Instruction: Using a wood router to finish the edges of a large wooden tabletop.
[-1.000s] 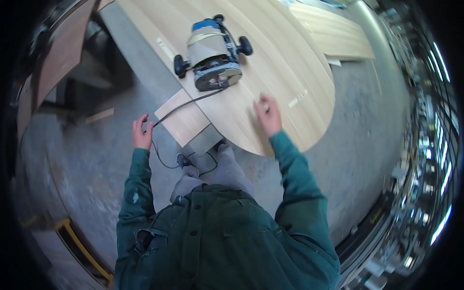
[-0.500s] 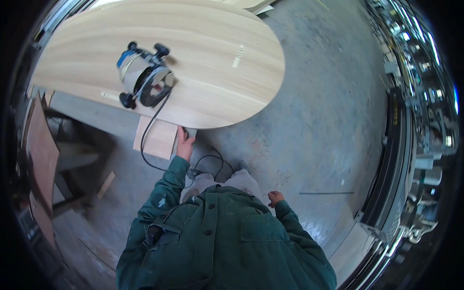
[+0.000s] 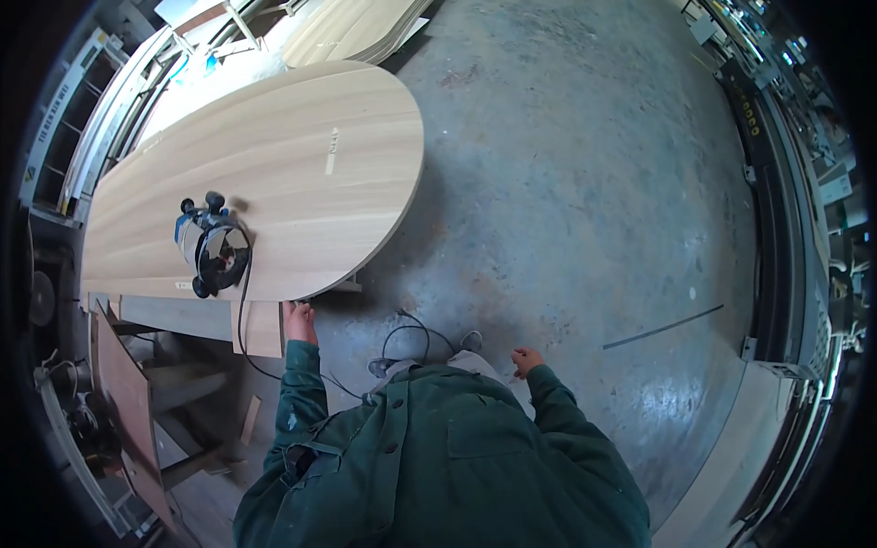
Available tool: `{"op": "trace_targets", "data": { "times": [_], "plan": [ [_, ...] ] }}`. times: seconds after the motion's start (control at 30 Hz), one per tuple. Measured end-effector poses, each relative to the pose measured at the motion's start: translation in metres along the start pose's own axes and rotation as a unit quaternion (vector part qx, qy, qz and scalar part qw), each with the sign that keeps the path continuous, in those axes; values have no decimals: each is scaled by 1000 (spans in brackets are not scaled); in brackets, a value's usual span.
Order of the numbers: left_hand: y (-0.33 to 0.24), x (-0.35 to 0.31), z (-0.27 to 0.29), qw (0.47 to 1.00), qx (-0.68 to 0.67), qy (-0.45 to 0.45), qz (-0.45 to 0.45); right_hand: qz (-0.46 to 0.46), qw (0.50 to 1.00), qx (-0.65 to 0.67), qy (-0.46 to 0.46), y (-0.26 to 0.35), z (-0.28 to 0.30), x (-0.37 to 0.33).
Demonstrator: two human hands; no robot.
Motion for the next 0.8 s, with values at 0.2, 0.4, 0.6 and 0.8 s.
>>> {"op": "trace_targets", "data": {
  "times": [0.2, 0.4, 0.6, 0.8],
  "plan": [
    [-4, -5, -22, 940, 252, -149, -178, -44, 996, 24, -79, -37, 92, 51],
    [-12, -13, -126, 773, 545, -93, -311, -11, 991, 78, -111, -44, 129, 84],
    [-29, 29, -221, 699, 641, -84, -306, -15, 986, 123, -108, -13, 125, 104],
    [-65, 112, -320, 658, 663, -101, -343, 7, 990, 74, -119, 15, 135, 137]
  ]
}}
Point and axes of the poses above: each hand's wrist, its own x-axis towards the middle knuckle, its own z-axis out of the back of the hand, y = z × x, the point moved 8 cm from there along x, towards the middle knuckle, and after that the axes turned 13 degrees about -y, right-handed, at the moved point
